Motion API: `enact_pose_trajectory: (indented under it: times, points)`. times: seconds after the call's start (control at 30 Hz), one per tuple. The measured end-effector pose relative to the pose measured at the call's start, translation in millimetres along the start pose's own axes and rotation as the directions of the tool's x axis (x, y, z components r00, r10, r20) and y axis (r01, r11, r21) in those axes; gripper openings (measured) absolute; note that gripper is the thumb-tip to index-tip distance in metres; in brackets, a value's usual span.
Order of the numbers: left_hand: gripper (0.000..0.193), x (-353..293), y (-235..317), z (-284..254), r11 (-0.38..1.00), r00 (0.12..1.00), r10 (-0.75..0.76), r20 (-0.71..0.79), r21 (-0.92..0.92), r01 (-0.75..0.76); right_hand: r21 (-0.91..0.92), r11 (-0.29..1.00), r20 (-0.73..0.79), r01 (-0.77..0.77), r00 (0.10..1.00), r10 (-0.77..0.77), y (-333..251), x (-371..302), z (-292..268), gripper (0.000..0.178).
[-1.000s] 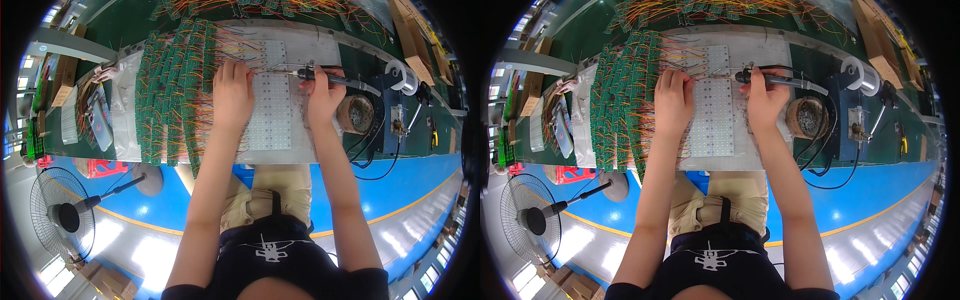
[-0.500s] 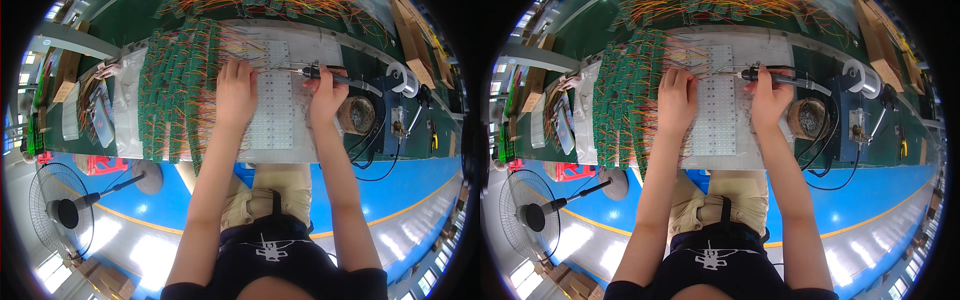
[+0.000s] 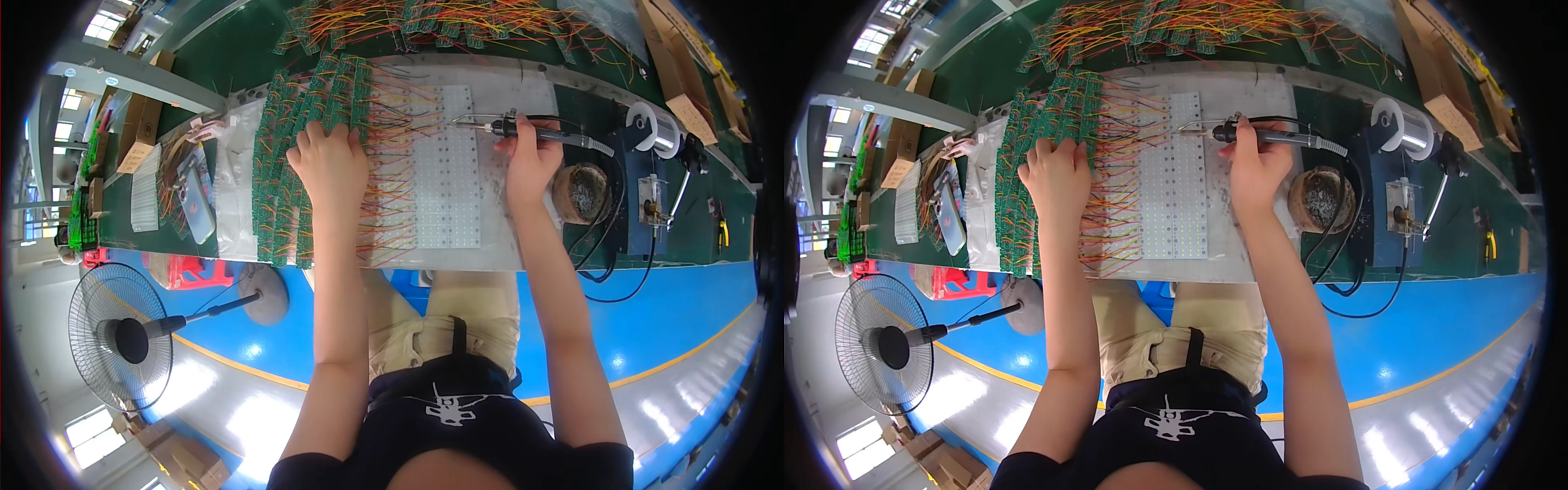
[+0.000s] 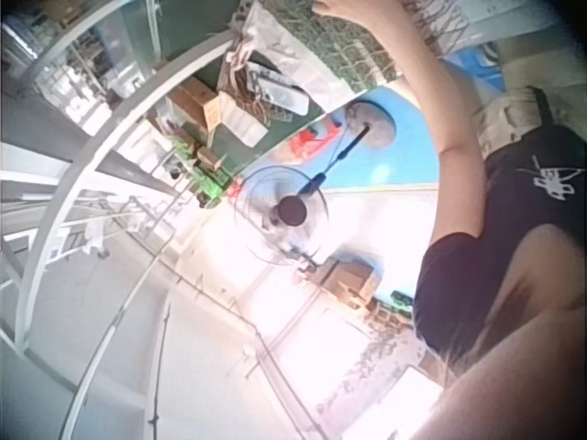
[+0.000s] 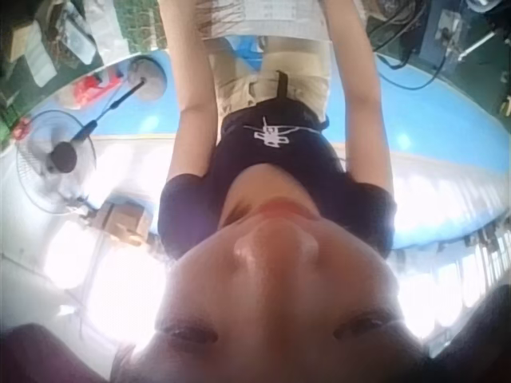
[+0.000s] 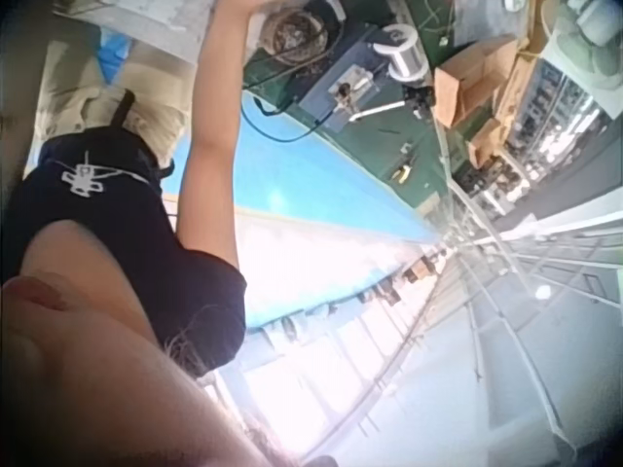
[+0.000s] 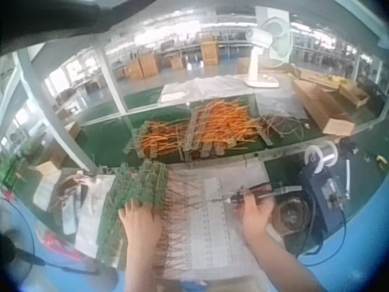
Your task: Soldering wires to LED light panels at a factory workbench.
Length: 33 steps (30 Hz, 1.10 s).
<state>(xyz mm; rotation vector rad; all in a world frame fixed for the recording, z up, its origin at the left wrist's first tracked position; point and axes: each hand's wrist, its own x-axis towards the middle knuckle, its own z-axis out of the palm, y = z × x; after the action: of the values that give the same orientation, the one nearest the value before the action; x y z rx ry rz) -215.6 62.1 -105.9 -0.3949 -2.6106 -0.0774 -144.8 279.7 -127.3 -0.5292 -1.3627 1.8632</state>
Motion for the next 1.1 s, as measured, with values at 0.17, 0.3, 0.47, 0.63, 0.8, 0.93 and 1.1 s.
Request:
enact_pose_trajectory:
  times: [0.17, 0.3, 0.47, 0.63, 0.8, 0.93, 1.1]
  points:
    - [0.014, 5.3, 4.4, -9.1, 0.997, 0.997, 0.07, -0.026, -0.042, -0.071, 0.053, 0.999, -0.037, -0.009, 0.999, 0.011, 0.6, -0.4, -1.6, 0.015]
    - [0.013, 15.6, 8.1, -25.5, 0.978, 0.979, 0.176, -0.101, -0.098, -0.186, 0.022, 1.0, -0.022, -0.022, 0.999, 0.023, 0.2, -2.6, -2.2, 0.016]
    - [0.01, 25.7, -6.2, -14.3, 0.97, 0.972, 0.234, -0.025, -0.053, -0.235, 0.037, 0.997, -0.03, -0.063, 0.998, 0.064, 9.0, -6.7, 1.8, 0.017]
    - [0.015, 62.8, -13.6, -8.8, 0.969, 0.97, 0.235, -0.066, -0.066, -0.24, 0.027, 0.998, -0.052, -0.055, 0.997, 0.056, -1.2, 0.2, -2.1, 0.017]
    - [0.022, 148.1, 3.5, 14.5, 0.9, 0.985, 0.167, 0.036, -0.415, -0.138, -0.021, 0.999, -0.065, -0.05, 0.997, 0.048, -3.3, 2.6, 4.5, 0.017]
    - [0.028, 208.1, 21.2, 83.1, 0.79, 0.955, 0.137, 0.264, -0.61, 0.055, 0.05, 0.999, -0.053, 0.022, 0.998, -0.019, -3.1, 5.3, 10.5, 0.018]
    - [0.035, 220.2, 60.7, 93.2, 0.892, 0.911, 0.192, 0.365, -0.452, -0.007, 0.015, 0.999, -0.085, 0.031, 0.996, -0.029, -3.0, 3.6, -3.6, 0.018]
